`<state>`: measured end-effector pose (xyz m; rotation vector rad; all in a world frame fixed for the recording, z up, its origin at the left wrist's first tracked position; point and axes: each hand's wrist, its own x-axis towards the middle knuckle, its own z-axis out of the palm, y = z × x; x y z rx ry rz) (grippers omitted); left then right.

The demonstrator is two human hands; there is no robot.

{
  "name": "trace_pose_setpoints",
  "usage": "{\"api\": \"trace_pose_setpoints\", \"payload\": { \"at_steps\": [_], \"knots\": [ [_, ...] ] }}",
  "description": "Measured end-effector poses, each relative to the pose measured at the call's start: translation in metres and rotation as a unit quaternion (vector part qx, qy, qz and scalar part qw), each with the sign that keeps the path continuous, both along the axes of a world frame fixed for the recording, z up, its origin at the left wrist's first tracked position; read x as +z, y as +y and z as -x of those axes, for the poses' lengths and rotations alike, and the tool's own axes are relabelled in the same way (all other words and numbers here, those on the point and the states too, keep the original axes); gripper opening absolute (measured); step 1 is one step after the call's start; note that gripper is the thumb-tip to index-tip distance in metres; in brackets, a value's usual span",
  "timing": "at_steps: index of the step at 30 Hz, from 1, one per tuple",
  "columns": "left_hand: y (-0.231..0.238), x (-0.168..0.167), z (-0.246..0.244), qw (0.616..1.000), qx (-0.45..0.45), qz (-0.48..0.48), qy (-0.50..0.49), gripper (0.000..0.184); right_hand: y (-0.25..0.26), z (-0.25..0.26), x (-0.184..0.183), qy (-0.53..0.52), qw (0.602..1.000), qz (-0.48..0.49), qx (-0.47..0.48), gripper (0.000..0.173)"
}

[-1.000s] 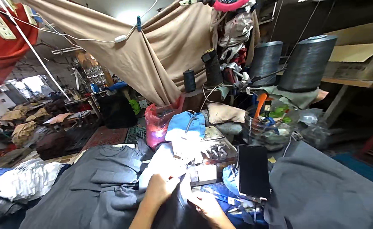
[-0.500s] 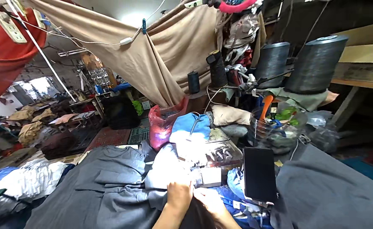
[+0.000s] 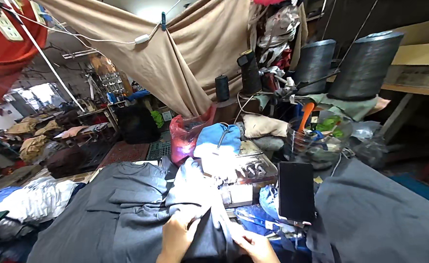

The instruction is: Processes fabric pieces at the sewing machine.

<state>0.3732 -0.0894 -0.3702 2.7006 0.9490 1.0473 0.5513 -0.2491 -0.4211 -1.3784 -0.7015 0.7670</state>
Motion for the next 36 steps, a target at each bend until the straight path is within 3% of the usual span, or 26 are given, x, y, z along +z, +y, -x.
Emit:
{"api": "trace_pose_setpoints", "payload": {
  "at_steps": [3, 6, 24, 29, 31, 33, 36],
  "knots": [
    [-0.014, -0.017, 0.004, 0.99, -0.066, -0.002, -0.128, 0.015, 0.001, 0.009, -0.006, 0.019, 0.999, -0.022, 0.017, 0.008],
    [-0.033, -0.024, -0.007, 0.977, -0.12, 0.009, -0.176, 0.008, 0.006, 0.016, -0.001, 0.067, 0.994, -0.071, 0.045, 0.01],
    [-0.031, -0.032, -0.013, 0.961, -0.249, -0.062, -0.101, 0.013, 0.008, 0.024, 0.01, 0.088, 0.993, -0.057, 0.044, 0.011],
    [-0.029, -0.038, -0.014, 0.948, -0.277, -0.076, -0.136, 0.011, 0.014, 0.02, 0.009, 0.055, 0.994, -0.085, 0.03, 0.011],
    [-0.028, -0.048, -0.018, 0.946, -0.261, -0.098, -0.164, 0.017, 0.017, 0.018, 0.013, 0.048, 0.994, -0.094, 0.02, 0.01],
    [-0.025, -0.051, -0.023, 0.962, -0.188, -0.152, -0.127, 0.036, 0.019, 0.018, 0.017, 0.037, 0.994, -0.106, 0.018, 0.011],
    [-0.013, -0.041, -0.033, 0.966, -0.097, -0.227, -0.082, 0.022, 0.021, 0.02, 0.013, -0.005, 0.993, -0.115, 0.001, 0.012]
  ]
}}
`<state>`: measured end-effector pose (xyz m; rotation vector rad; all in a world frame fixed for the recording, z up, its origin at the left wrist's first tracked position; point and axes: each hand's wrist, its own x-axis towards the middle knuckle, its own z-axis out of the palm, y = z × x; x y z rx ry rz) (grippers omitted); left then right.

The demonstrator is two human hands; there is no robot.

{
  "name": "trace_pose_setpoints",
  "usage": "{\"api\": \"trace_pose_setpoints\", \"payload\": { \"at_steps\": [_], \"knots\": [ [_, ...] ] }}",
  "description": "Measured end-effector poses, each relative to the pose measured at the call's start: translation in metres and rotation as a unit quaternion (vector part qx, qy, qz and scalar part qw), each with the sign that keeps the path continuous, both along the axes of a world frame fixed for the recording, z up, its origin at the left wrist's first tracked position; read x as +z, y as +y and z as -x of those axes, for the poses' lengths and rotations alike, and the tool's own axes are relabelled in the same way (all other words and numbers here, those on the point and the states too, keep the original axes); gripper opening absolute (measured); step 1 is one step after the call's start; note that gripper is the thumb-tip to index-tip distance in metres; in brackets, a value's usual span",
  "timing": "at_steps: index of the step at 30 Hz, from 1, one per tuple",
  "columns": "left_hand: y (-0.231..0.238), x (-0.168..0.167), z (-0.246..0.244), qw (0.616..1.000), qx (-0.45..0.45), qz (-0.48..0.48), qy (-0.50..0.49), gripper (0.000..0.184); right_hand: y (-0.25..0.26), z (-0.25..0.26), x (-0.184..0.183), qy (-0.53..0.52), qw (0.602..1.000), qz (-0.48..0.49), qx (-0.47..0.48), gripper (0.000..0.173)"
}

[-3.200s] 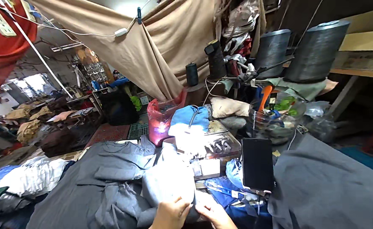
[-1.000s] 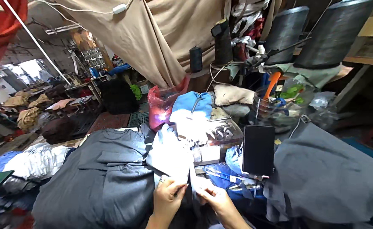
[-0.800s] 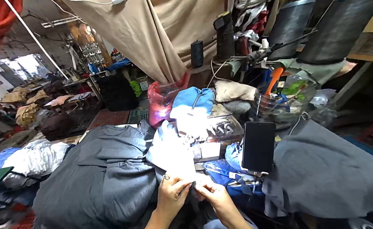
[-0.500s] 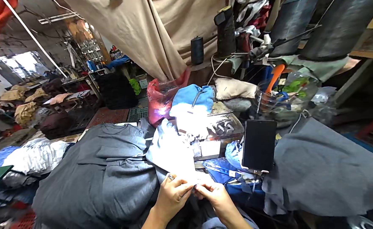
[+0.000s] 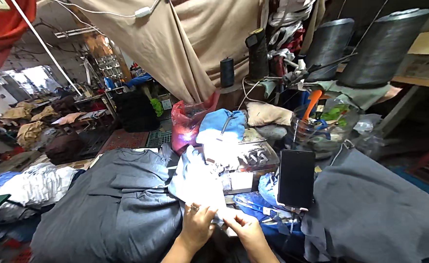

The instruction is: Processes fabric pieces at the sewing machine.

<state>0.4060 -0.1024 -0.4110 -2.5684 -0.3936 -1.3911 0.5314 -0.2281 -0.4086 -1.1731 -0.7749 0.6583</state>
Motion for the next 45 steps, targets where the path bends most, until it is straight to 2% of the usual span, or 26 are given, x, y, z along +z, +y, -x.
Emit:
{"api": "trace_pose_setpoints", "payload": {
  "at_steps": [1, 5, 7, 13, 18, 24, 28, 30, 31, 33, 34, 36, 39, 42, 43, 45],
  "knots": [
    [0.003, 0.007, -0.004, 0.999, 0.028, -0.01, 0.017, 0.023, 0.001, 0.001, -0.005, -0.019, 1.0, 0.012, -0.008, 0.013],
    [0.004, 0.024, -0.021, 0.984, 0.131, -0.011, 0.12, 0.055, 0.001, 0.006, -0.024, -0.049, 0.995, 0.085, -0.016, 0.009],
    [0.004, 0.025, -0.026, 0.98, 0.147, -0.006, 0.138, 0.06, -0.002, 0.006, -0.024, -0.051, 0.994, 0.093, -0.019, 0.007],
    [0.004, 0.024, -0.03, 0.979, 0.158, -0.013, 0.129, 0.057, -0.009, 0.004, -0.011, -0.061, 0.995, 0.075, -0.035, 0.01],
    [0.015, 0.031, -0.033, 0.979, 0.14, 0.002, 0.147, 0.06, 0.024, -0.018, -0.004, -0.121, 0.986, 0.096, -0.056, 0.012],
    [0.024, 0.037, -0.03, 0.98, 0.092, 0.032, 0.174, 0.042, 0.056, -0.031, 0.002, -0.097, 0.99, 0.068, -0.074, 0.012],
    [0.031, 0.035, -0.029, 0.988, 0.07, -0.027, 0.133, 0.031, 0.059, -0.034, 0.005, -0.107, 0.988, 0.09, -0.069, 0.015],
    [0.031, 0.047, -0.032, 0.991, 0.055, 0.026, 0.117, 0.026, 0.069, -0.04, 0.012, -0.071, 0.987, 0.133, -0.058, 0.016],
    [0.03, 0.058, -0.034, 0.986, 0.028, 0.123, 0.109, 0.027, 0.075, -0.043, 0.015, -0.028, 0.988, 0.143, -0.049, 0.014],
    [0.037, 0.078, -0.041, 0.92, -0.096, 0.38, 0.023, 0.043, 0.088, -0.051, 0.016, 0.024, 0.986, 0.158, -0.042, 0.018],
    [0.042, 0.078, -0.045, 0.901, -0.119, 0.417, -0.007, 0.053, 0.091, -0.053, 0.022, 0.034, 0.984, 0.17, -0.042, 0.019],
    [0.044, 0.081, -0.046, 0.907, -0.105, 0.407, 0.016, 0.054, 0.093, -0.052, 0.027, 0.042, 0.981, 0.18, -0.05, 0.019],
    [0.025, 0.107, -0.047, 0.895, -0.04, 0.437, 0.083, 0.046, 0.088, -0.045, 0.022, 0.057, 0.984, 0.149, -0.075, 0.013],
    [0.043, 0.1, -0.059, 0.927, -0.025, 0.371, 0.053, 0.05, 0.088, -0.045, 0.031, 0.064, 0.982, 0.163, -0.065, 0.018],
    [0.05, 0.097, -0.065, 0.935, 0.006, 0.349, 0.065, 0.052, 0.088, -0.046, 0.034, 0.061, 0.982, 0.17, -0.06, 0.021],
    [0.049, 0.105, -0.068, 0.913, 0.049, 0.382, 0.135, 0.051, 0.09, -0.048, 0.03, 0.05, 0.981, 0.177, -0.056, 0.021]
  ]
}}
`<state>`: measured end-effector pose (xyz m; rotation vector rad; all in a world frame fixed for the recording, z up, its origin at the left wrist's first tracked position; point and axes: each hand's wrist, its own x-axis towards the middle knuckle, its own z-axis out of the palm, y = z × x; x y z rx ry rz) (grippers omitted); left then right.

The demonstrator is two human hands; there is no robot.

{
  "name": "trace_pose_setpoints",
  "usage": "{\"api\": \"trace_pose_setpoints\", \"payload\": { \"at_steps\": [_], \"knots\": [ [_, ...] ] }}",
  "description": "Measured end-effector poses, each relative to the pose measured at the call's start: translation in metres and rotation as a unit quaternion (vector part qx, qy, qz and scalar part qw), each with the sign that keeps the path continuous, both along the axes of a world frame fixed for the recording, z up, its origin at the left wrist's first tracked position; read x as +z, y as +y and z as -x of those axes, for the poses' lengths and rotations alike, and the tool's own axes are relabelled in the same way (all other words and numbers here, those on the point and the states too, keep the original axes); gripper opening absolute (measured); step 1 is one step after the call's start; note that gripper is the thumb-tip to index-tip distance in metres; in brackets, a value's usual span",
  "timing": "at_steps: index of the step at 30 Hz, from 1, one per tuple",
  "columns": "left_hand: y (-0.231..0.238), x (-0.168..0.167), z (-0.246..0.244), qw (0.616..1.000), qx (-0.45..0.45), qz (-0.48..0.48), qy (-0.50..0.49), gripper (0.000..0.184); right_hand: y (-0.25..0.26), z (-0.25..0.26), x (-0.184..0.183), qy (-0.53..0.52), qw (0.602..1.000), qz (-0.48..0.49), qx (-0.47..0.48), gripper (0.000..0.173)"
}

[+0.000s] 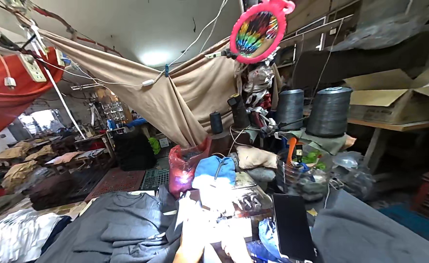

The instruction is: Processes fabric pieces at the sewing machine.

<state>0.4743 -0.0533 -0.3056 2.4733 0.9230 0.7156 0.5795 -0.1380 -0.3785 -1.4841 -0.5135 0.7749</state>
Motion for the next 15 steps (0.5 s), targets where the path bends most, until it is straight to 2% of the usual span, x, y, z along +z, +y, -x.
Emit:
{"api": "trace_pose_setpoints", "payload": {
  "at_steps": [1, 3, 5, 6, 7, 8, 10, 11, 12, 14, 15],
  "knots": [
    [0.003, -0.004, 0.0, 1.0, 0.001, 0.023, 0.005, 0.051, 0.0, -0.002, -0.002, -0.004, 1.0, 0.005, 0.011, 0.02],
    [0.0, -0.008, 0.0, 0.999, 0.005, 0.0, 0.04, 0.048, -0.002, -0.001, 0.001, 0.004, 1.0, 0.015, 0.012, 0.02],
    [-0.011, 0.009, 0.002, 0.993, 0.012, 0.046, 0.106, 0.049, -0.005, 0.003, 0.008, 0.022, 1.0, 0.007, 0.008, 0.022],
    [-0.011, 0.01, 0.001, 0.993, 0.017, 0.058, 0.106, 0.047, -0.004, 0.003, 0.006, 0.025, 1.0, 0.002, 0.011, 0.022],
    [-0.002, -0.003, -0.005, 0.997, 0.033, 0.052, 0.047, 0.044, -0.003, 0.001, 0.003, 0.02, 1.0, -0.001, 0.009, 0.021],
    [0.017, -0.03, -0.017, 0.996, 0.064, 0.034, -0.052, 0.042, -0.002, 0.001, -0.001, 0.001, 1.0, 0.0, 0.005, 0.02],
    [0.047, -0.06, -0.038, 0.973, 0.119, 0.068, -0.184, 0.043, -0.006, 0.001, -0.003, -0.101, 0.995, 0.024, -0.005, 0.02],
    [0.055, -0.069, -0.037, 0.979, 0.116, 0.046, -0.161, 0.046, -0.011, 0.002, -0.002, -0.18, 0.983, 0.04, -0.008, 0.026],
    [0.045, -0.061, -0.025, 0.993, 0.087, 0.017, -0.077, 0.049, -0.017, 0.004, 0.0, -0.249, 0.967, 0.046, -0.011, 0.032],
    [-0.012, -0.02, 0.01, 0.992, 0.034, -0.088, 0.085, 0.044, -0.024, 0.006, 0.005, -0.335, 0.942, 0.038, 0.002, 0.034],
    [-0.055, 0.027, 0.024, 0.97, 0.018, -0.025, 0.242, 0.041, -0.028, 0.007, 0.006, -0.363, 0.931, 0.028, 0.02, 0.031]
  ]
}}
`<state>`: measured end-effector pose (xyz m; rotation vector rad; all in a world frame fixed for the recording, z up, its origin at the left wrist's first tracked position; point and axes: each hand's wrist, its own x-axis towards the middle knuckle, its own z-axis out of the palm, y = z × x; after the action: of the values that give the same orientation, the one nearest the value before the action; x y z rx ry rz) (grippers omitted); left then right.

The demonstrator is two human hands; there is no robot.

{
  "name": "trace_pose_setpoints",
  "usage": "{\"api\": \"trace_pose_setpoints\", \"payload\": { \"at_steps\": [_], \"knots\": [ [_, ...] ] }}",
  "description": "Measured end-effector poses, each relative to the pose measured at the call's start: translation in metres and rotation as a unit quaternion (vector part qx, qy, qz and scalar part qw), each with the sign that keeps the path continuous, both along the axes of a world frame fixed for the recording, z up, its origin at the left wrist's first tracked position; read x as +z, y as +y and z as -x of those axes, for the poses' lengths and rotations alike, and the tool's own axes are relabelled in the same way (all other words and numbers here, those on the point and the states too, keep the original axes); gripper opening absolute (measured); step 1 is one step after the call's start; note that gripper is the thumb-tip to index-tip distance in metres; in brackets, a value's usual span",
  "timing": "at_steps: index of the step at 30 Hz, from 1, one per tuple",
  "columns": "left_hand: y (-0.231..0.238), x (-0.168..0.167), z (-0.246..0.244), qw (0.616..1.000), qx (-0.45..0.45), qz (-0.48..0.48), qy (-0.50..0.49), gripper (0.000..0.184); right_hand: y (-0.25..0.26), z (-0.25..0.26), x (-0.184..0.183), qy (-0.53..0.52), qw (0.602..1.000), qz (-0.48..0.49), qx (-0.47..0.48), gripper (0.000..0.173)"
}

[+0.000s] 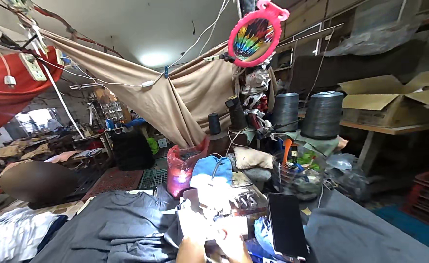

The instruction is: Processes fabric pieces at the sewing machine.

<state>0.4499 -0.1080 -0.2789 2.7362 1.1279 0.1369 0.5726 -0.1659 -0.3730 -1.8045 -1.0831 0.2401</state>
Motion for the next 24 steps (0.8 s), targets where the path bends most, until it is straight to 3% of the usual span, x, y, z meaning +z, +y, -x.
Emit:
{"api": "trace_pose_setpoints", "payload": {
  "at_steps": [1, 4, 6, 10, 13, 16, 20, 24],
  "knots": [
    [-0.026, 0.032, 0.004, 0.988, 0.009, 0.071, 0.134, 0.045, -0.004, 0.0, -0.002, -0.024, 0.999, -0.003, 0.029, 0.03],
    [-0.019, 0.001, 0.027, 0.995, -0.07, 0.071, 0.009, 0.035, -0.012, 0.0, -0.009, -0.07, 0.992, -0.04, 0.098, 0.025],
    [-0.018, 0.001, 0.026, 0.994, -0.054, 0.097, -0.013, 0.033, -0.013, -0.003, -0.014, -0.096, 0.988, -0.056, 0.105, 0.024],
    [-0.03, 0.032, 0.019, 0.989, -0.016, 0.145, 0.036, 0.036, -0.022, -0.006, 0.006, -0.08, 0.994, 0.071, 0.038, 0.04],
    [-0.007, -0.02, 0.018, 0.996, -0.046, 0.074, -0.023, 0.032, -0.022, -0.007, 0.016, -0.077, 0.988, 0.13, -0.005, 0.045],
    [-0.006, -0.028, 0.02, 0.998, -0.023, 0.053, -0.012, 0.032, -0.025, -0.005, 0.015, -0.08, 0.99, 0.114, -0.014, 0.044],
    [-0.013, -0.024, 0.032, 0.999, -0.005, 0.039, -0.032, 0.03, -0.047, -0.008, -0.006, -0.096, 0.994, 0.042, 0.035, 0.038],
    [-0.039, 0.01, 0.047, 0.993, -0.007, 0.106, -0.057, 0.037, -0.072, -0.006, -0.059, -0.039, 0.99, 0.072, 0.114, 0.048]
  ]
}}
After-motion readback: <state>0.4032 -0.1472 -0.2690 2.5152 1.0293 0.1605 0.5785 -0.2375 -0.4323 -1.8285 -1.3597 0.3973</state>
